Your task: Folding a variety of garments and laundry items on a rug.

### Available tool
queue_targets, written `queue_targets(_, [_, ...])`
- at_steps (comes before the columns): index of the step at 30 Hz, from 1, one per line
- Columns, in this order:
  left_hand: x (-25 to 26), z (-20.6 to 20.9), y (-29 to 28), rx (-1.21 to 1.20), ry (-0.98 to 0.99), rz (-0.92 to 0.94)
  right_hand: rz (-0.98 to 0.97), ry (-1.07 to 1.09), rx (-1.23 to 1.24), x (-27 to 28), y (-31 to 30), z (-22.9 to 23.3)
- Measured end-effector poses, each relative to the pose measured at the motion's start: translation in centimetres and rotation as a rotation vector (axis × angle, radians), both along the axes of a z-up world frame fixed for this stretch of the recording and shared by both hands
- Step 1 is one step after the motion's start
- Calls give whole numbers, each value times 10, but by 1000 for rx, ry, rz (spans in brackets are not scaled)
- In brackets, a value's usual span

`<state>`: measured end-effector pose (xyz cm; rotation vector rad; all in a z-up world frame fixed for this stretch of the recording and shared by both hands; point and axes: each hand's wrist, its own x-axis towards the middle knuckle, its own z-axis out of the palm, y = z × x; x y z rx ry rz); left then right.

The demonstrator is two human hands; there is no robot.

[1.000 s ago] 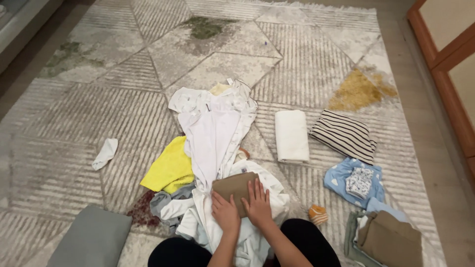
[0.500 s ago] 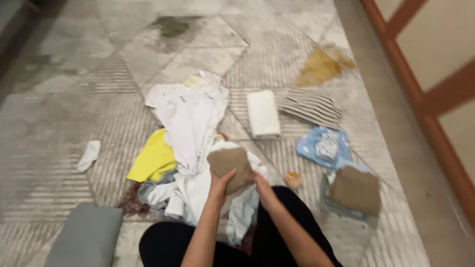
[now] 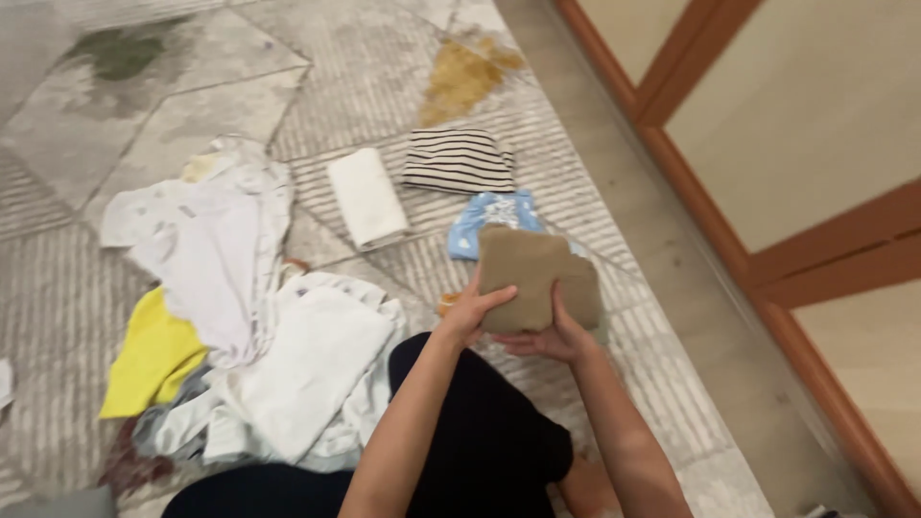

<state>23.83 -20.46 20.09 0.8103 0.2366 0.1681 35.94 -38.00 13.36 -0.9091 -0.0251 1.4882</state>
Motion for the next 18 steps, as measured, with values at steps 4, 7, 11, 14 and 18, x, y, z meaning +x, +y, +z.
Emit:
queue_targets(4, [55,8,-30,-14,-31,-111,20,196,549,44,-43,-28])
queue_targets(7, [83,-27,-42,76,40,-117,-591,-128,246,68,-58,3])
queue_targets(11, [93,-113,-39,707,113,115,-767,-674,67,103,-87,-48])
queue_targets(14, [86,-168,-41,969,338,215,-638,-981,-293,101,-100,-85])
queue_targets(18, [81,-102,-60,1387,440,381,-663,-1465,-608,75,-74,-29])
